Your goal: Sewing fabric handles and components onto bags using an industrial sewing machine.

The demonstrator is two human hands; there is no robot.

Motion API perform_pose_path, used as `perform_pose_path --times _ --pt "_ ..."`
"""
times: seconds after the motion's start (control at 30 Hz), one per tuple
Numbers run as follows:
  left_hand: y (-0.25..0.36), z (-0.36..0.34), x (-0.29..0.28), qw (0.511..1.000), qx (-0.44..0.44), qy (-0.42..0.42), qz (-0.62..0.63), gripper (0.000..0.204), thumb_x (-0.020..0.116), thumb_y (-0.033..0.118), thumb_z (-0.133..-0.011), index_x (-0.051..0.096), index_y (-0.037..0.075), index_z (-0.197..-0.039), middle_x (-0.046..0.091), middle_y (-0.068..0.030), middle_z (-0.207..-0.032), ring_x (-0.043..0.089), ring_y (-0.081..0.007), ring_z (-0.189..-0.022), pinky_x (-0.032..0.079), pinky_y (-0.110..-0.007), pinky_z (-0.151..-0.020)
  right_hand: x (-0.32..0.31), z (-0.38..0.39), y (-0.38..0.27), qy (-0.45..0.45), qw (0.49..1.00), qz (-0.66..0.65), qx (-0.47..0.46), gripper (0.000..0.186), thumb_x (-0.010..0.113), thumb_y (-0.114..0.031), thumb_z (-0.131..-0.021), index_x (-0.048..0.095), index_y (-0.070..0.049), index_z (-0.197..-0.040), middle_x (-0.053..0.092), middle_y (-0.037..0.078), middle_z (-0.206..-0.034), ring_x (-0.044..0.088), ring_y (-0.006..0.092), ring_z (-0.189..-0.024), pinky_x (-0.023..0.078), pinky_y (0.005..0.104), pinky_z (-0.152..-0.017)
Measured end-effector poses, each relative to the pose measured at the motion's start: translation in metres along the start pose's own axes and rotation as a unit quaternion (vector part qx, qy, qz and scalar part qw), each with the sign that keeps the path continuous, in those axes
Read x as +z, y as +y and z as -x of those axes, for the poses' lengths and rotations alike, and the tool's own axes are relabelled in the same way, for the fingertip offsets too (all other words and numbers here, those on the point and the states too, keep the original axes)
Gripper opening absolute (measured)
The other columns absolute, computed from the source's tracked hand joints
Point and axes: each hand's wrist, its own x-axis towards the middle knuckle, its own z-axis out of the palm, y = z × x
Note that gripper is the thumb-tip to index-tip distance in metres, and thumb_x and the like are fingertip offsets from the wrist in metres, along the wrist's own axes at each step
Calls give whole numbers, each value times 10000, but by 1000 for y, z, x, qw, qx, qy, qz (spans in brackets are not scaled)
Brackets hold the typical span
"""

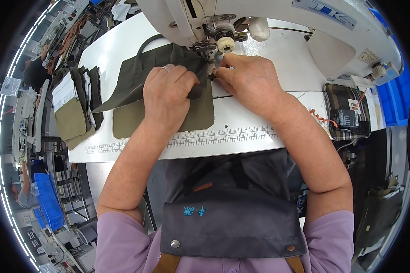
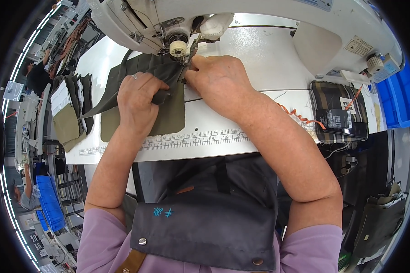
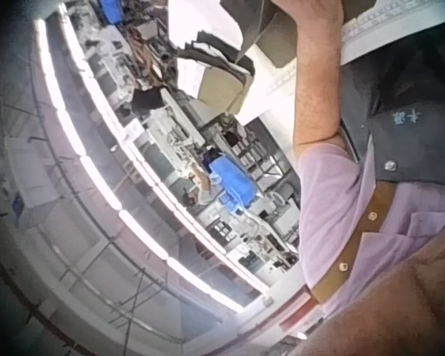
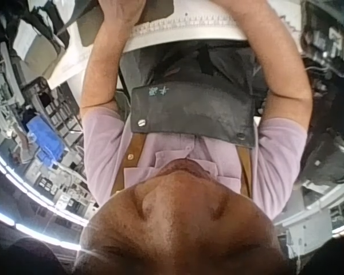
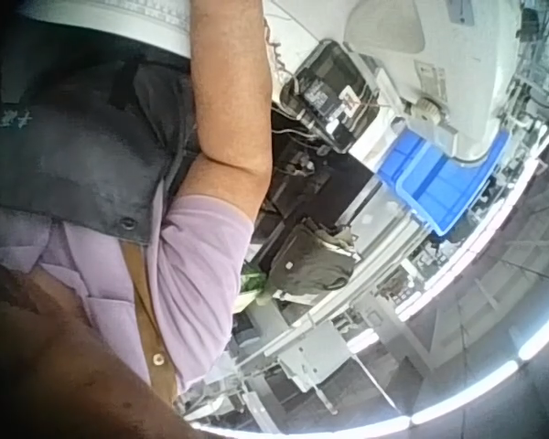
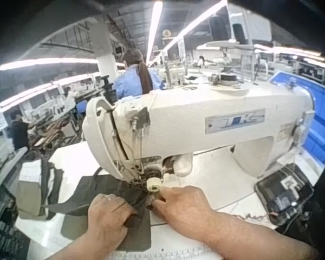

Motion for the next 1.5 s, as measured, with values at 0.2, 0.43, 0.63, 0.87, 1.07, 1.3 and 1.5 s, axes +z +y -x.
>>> perform_pose_path --times 0.2,0.43,0.63,0.87,1.07,1.3,1.5 --pt "0 -6 6 996 31 24 84 221 704 46 -658 691 80 -876 621 -43 -830 609 -261 -748 454 -363 -680 0 0 3 4 1000 1 -8 115 750 -201 -834 706 -103 -874 641 21 -864 665 256 -735 527 394 -604" --pt "0 4 15 995 -26 -60 70 313 701 40 -714 752 99 -1017 612 -44 -882 621 -252 -788 461 -370 -706 0 0 0 12 1000 -3 -13 62 682 -158 -794 694 -106 -826 610 39 -822 672 225 -772 536 393 -632" --pt "4 -2 9 993 -12 -115 24 453 647 -16 -674 768 89 -1098 619 -17 -860 636 -249 -836 474 -396 -803 0 1 0 18 1000 10 -18 53 679 -156 -787 663 -106 -786 588 32 -797 663 213 -757 531 384 -624" --pt "-1 12 21 996 21 -62 60 526 605 -59 -648 756 67 -1136 735 -36 -1224 667 -212 -1189 445 -408 -1043 -4 0 0 -5 1000 23 -7 120 761 -170 -812 740 -112 -914 664 13 -862 672 237 -716 539 381 -607" --pt "0 13 17 994 18 -84 63 556 597 -70 -656 740 65 -1175 729 -52 -1237 651 -205 -1231 447 -434 -1065 -3 1 -2 -2 1000 13 6 122 753 -194 -820 696 -106 -883 629 31 -838 670 247 -737 537 389 -616" --pt "3 17 12 984 -9 -136 118 602 616 -47 -689 691 52 -1278 655 -88 -1348 599 -272 -1288 427 -492 -1144 -13 3 4 1 996 -39 79 238 782 -194 -790 709 -125 -1005 643 44 -874 695 264 -783 547 410 -647" --pt "8 29 15 985 -20 -104 135 566 664 7 -718 687 42 -1282 655 -124 -1306 621 -298 -1234 422 -504 -1141 -12 5 -1 -104 991 -82 27 374 755 -118 -745 748 -159 -1117 662 38 -919 700 265 -801 552 410 -663"
